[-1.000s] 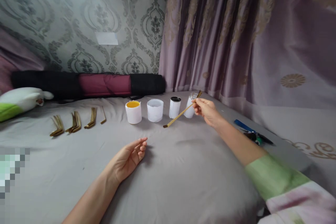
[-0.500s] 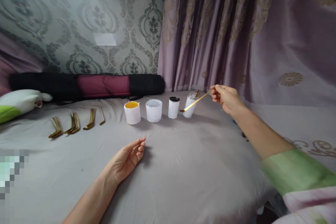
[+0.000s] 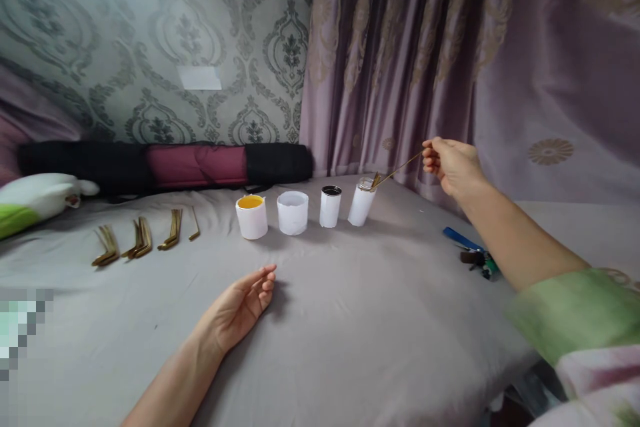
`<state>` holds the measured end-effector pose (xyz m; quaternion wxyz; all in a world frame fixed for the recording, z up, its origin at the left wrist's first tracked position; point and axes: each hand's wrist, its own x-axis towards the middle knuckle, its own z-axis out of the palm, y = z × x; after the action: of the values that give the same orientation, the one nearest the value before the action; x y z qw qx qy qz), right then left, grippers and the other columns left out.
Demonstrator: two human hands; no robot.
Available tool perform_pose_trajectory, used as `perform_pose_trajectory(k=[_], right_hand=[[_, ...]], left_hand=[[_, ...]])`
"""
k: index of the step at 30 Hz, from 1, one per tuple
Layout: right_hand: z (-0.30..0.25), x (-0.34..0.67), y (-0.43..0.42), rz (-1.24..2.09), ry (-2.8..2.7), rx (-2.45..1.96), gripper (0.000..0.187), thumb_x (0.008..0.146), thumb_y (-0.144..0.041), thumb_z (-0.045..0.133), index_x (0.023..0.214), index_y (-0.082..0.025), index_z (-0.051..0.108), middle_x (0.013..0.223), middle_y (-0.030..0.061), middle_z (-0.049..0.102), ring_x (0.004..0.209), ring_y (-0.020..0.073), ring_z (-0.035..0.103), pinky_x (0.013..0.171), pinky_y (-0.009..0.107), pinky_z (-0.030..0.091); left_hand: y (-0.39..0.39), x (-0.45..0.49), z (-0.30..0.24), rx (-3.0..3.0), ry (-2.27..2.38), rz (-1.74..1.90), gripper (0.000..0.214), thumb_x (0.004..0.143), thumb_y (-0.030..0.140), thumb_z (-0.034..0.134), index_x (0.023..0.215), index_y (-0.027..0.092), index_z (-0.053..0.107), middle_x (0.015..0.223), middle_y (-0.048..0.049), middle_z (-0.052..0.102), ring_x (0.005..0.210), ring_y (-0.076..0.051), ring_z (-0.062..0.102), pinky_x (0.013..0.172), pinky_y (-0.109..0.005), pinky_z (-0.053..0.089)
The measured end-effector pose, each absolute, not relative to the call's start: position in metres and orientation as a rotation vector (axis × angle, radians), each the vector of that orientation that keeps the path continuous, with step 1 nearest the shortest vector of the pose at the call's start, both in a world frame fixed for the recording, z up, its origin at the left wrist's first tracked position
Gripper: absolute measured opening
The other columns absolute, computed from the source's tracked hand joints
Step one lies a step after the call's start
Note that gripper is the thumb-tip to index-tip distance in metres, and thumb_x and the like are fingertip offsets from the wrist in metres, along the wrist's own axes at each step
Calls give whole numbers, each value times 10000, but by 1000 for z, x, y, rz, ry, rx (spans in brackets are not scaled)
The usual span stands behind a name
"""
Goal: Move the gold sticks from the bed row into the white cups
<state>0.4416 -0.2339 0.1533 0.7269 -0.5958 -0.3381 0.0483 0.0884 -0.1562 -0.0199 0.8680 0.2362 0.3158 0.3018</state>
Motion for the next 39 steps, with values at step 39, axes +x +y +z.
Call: perform_pose_trajectory(k=[39], right_hand=[[146, 452, -188, -224, -800, -1464, 204, 780, -285, 459, 680, -151, 574, 588, 32, 593, 361, 48, 453, 305, 153, 329]], left_hand=[[-152, 87, -24, 497, 649, 640, 172, 726, 65, 534, 895, 46, 556, 730, -51, 513, 553, -51, 473, 447, -152, 446]])
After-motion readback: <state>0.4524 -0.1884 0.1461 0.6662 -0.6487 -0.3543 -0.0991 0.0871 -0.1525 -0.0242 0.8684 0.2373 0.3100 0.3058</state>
